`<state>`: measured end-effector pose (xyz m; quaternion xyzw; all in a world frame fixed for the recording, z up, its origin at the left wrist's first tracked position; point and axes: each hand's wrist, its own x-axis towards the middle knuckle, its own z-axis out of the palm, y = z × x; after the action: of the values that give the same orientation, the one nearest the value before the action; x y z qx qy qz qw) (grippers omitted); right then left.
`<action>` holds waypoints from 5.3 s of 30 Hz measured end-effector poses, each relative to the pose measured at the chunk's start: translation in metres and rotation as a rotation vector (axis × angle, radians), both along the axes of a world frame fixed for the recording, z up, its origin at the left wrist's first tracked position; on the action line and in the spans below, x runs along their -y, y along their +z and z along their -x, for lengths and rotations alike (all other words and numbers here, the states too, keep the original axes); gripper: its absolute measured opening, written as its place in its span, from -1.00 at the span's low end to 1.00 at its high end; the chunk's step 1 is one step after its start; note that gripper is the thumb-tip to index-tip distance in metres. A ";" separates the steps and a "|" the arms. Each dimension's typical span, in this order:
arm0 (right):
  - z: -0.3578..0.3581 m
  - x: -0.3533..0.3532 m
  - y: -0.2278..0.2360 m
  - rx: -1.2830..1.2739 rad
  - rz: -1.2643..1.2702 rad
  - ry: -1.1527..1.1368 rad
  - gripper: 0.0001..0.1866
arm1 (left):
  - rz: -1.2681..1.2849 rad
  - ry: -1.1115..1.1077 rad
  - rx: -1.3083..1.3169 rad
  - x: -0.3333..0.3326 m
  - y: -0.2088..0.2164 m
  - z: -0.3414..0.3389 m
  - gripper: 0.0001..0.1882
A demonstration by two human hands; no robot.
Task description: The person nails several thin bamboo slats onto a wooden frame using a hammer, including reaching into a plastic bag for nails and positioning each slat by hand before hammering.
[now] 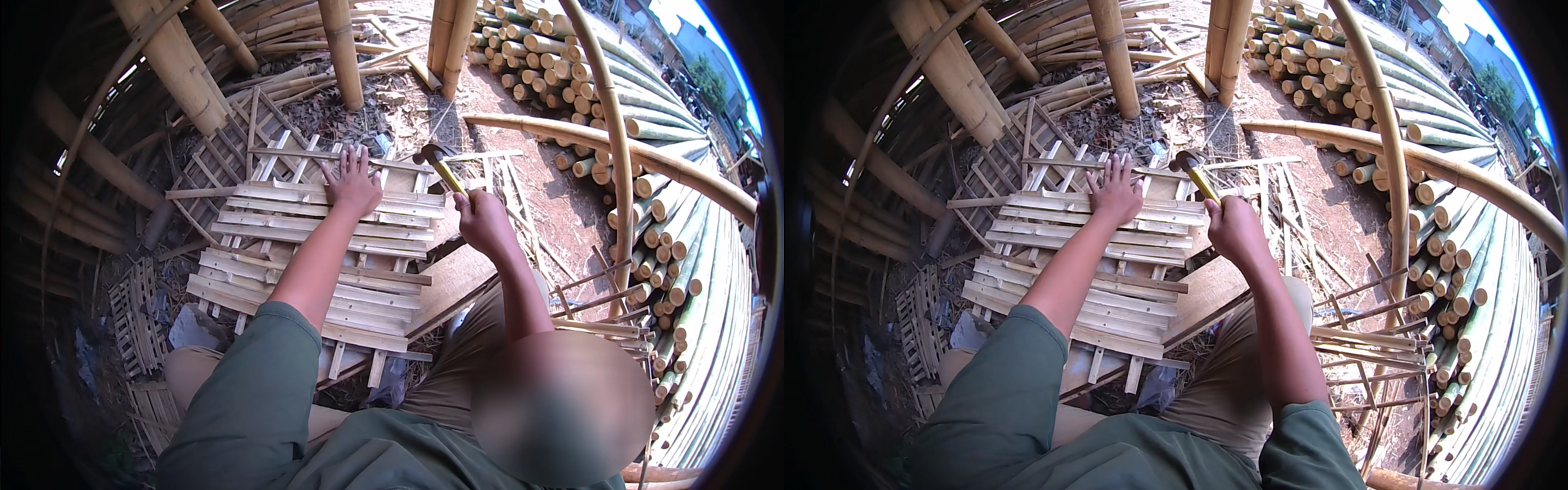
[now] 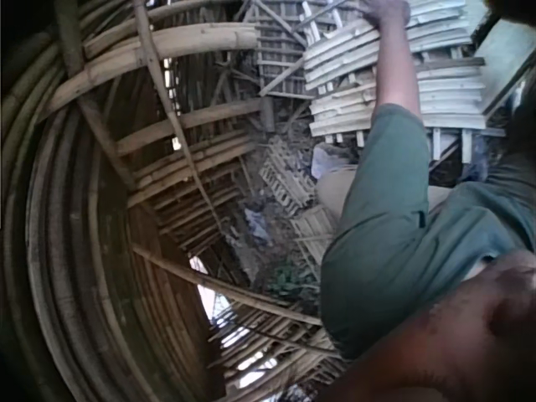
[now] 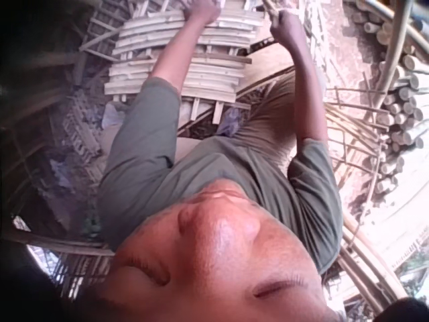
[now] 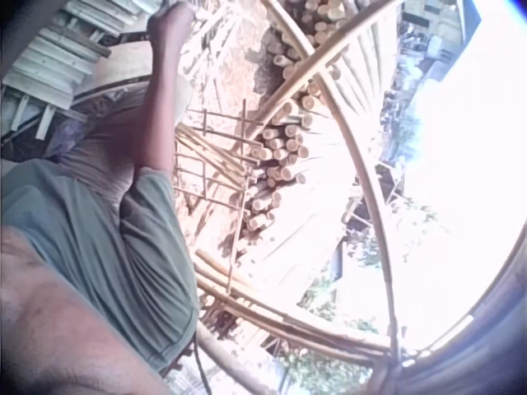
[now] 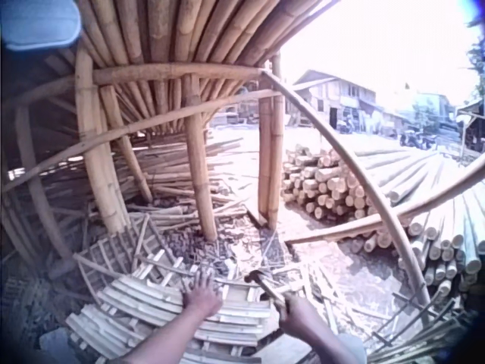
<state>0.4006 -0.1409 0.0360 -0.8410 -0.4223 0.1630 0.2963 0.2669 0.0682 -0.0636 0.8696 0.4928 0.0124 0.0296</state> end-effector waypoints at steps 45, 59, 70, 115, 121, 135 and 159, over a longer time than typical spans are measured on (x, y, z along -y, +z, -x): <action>0.026 0.009 0.007 0.366 -0.044 0.083 -0.65 | -0.045 -0.089 0.046 -0.008 -0.011 0.004 -0.27; 0.034 0.008 -0.008 0.314 0.038 0.059 -0.59 | -0.045 -0.068 0.062 -0.009 -0.013 0.008 -0.29; 0.024 0.007 0.000 0.385 0.001 0.096 -0.60 | -0.014 -0.056 0.076 -0.006 -0.011 0.004 -0.28; -0.010 -0.051 -0.079 0.010 0.099 -0.332 -0.38 | 0.133 -0.429 0.562 0.024 0.004 0.040 -0.69; -0.016 -0.050 -0.087 -0.046 0.073 -0.328 -0.35 | -0.048 -0.350 0.383 0.053 -0.016 0.056 -0.57; 0.050 0.030 -0.040 0.041 -0.163 0.007 -0.62 | -0.110 -0.369 0.543 0.058 -0.012 0.060 -0.60; 0.080 0.044 -0.040 0.120 -0.015 -0.037 -0.67 | -0.149 -0.364 0.658 0.054 -0.019 0.057 -0.65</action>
<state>0.3205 -0.1851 -0.0042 -0.8547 -0.4250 0.1039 0.2796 0.2100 0.0137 -0.0827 0.8921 0.2924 0.3213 0.1245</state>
